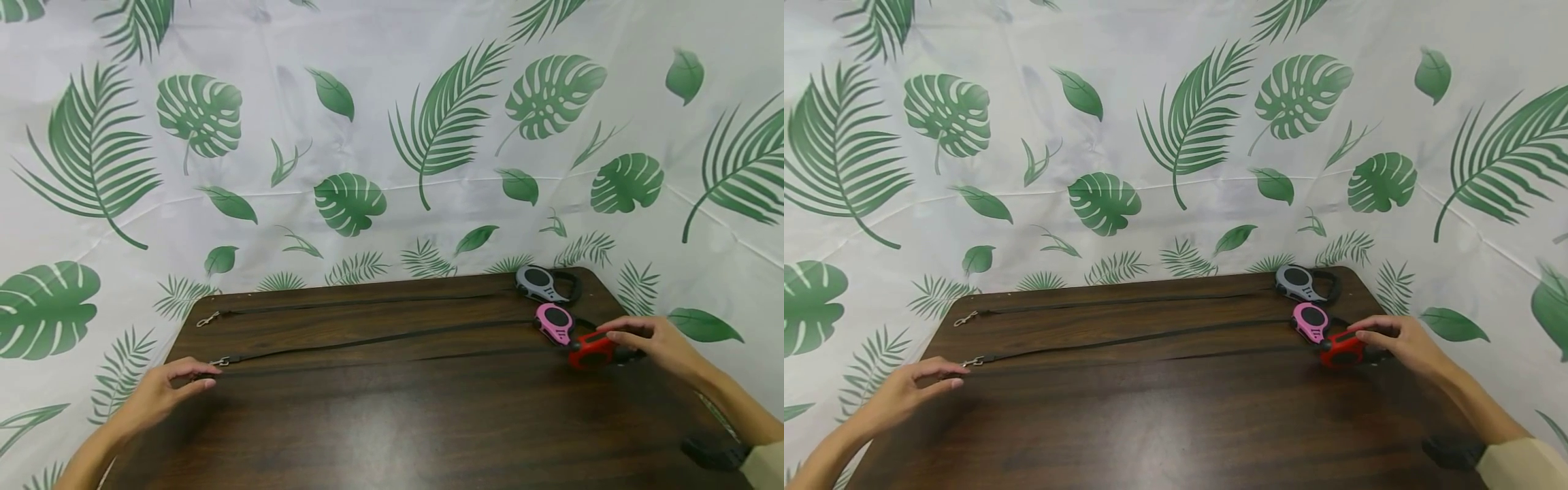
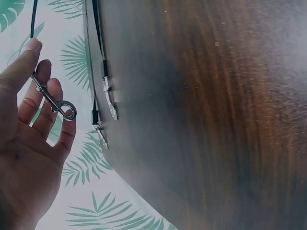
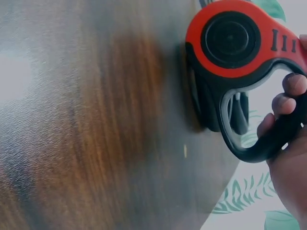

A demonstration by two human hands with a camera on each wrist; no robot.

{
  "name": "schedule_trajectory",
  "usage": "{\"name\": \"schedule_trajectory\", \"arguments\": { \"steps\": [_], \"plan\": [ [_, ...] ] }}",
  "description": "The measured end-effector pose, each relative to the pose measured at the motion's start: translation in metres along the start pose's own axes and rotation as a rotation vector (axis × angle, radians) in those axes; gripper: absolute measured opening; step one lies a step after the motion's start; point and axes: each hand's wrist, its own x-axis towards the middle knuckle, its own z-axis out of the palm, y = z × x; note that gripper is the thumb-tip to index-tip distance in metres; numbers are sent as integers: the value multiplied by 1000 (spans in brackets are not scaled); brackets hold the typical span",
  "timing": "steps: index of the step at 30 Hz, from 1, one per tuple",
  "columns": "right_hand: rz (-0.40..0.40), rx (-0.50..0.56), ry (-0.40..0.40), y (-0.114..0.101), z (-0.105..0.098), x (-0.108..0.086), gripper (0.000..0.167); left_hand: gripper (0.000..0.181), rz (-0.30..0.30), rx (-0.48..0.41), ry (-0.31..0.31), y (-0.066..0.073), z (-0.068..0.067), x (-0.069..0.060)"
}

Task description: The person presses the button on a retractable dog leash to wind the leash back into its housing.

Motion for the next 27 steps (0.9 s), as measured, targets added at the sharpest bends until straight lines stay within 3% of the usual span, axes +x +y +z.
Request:
{"name": "schedule_trajectory", "arguments": {
  "steps": [6,17,27],
  "plan": [
    [23,83,-24,-1,-5,6,27,34,-19,-3,-4,1,-4,2],
    [-8,369,-66,2,-7,13,31,31,-36,-33,-25,1,-11,5],
    [64,442,-88,5,-11,17,36,29,-72,-30,-21,4,-16,6]
  ]
}}
